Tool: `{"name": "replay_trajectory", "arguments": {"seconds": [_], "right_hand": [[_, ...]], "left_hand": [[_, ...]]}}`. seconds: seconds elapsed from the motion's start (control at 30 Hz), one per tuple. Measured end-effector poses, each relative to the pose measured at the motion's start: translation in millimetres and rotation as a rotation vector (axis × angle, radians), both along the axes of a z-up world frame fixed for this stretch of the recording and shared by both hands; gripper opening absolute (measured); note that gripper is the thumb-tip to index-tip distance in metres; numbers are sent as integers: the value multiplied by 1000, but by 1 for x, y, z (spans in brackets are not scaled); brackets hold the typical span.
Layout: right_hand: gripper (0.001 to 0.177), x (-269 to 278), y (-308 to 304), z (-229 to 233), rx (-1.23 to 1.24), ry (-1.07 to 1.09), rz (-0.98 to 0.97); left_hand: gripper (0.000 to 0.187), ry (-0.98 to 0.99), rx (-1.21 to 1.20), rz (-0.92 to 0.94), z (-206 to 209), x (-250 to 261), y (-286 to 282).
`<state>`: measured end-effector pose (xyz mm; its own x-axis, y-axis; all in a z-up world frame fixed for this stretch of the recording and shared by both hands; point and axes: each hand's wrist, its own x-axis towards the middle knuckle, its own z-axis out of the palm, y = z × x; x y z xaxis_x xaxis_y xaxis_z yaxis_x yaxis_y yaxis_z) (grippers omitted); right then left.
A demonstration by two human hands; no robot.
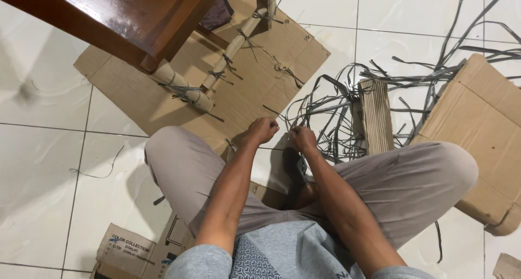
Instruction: Wrap furniture legs with cardboard and secure them using plastic ties.
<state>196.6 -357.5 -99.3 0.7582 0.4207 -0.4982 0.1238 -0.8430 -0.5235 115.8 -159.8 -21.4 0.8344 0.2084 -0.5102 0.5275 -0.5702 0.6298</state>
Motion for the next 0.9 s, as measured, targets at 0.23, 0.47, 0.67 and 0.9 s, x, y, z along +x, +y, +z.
{"name": "replay_trajectory", "arguments": {"seconds": [0.23,0.47,0.67,0.9], "right_hand": [[27,-6,18,38,206,-71,-98],[25,-2,66,92,465,61,-249],[27,4,79,135,744,299,-296],[22,-1,75,140,693,416,-197]], "left_hand": [[28,31,27,39,-5,-9,8],[31,77,17,142,11,-30,18],[41,-147,-193,432,-5,-19,25],[39,-309,-464,571,17,-4,23]]}}
